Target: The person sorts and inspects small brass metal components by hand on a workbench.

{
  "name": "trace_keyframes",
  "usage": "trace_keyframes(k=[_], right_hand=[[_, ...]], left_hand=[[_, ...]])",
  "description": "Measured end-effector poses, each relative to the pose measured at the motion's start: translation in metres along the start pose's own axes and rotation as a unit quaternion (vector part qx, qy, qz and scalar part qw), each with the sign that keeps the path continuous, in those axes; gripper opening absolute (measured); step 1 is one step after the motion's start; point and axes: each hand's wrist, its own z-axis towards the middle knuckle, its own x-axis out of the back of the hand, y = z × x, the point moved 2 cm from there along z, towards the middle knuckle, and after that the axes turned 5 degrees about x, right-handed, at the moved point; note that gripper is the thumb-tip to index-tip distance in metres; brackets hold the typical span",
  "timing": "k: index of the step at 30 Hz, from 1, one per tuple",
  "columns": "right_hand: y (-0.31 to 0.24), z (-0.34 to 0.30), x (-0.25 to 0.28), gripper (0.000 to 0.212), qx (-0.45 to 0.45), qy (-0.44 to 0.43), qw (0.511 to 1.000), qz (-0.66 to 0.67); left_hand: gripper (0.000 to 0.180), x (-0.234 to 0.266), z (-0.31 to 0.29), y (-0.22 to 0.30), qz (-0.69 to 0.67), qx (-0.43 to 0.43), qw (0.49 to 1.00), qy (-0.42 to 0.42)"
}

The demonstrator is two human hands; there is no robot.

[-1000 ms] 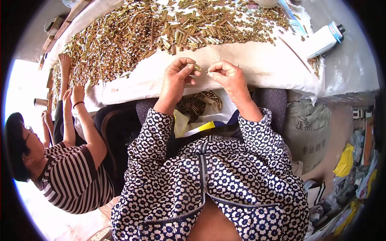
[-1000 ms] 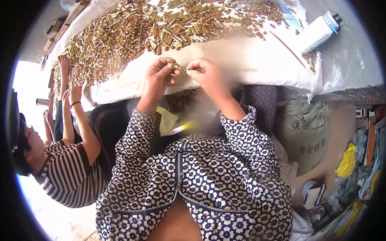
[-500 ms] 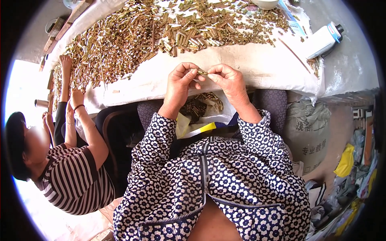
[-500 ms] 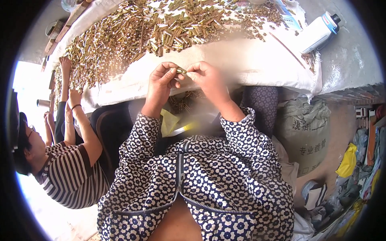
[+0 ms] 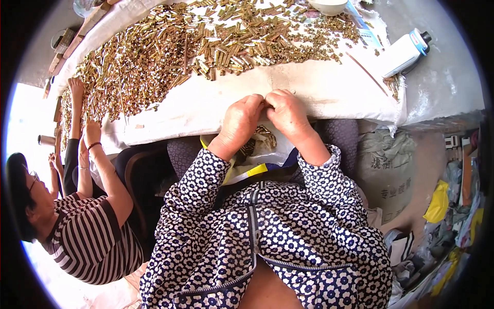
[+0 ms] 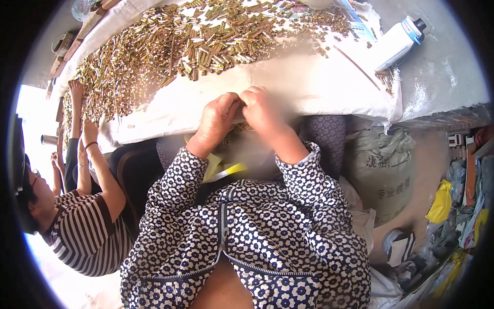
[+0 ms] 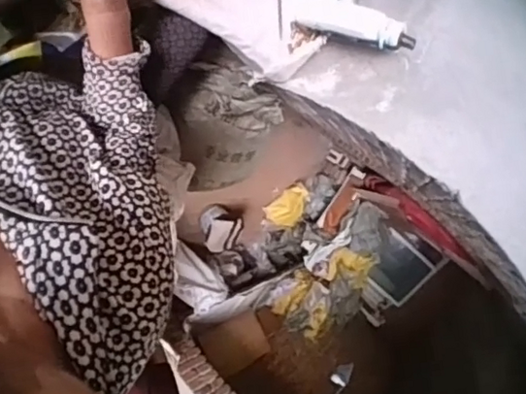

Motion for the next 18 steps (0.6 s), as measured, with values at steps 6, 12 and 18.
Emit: trace_keyframes(k=[6, 12, 18], right_hand=[[0.043, 0.008, 0.021, 0.013, -0.045, 0.067, 0.993, -0.085], [0.104, 0.021, 0.062, 0.036, -0.201, 0.075, 0.939, -0.268], [0.123, 0.033, 0.048, 0.032, -0.235, 0.012, 0.928, -0.288]], left_hand=[[0.013, -0.001, -0.003, 0.008, 0.158, -0.064, 0.985, -0.013], [0.014, 0.010, 0.001, 0.003, -0.036, 0.070, 0.997, -0.005], [0.011, 0.038, 0.045, -0.037, 0.005, 0.058, 0.994, 0.095]])
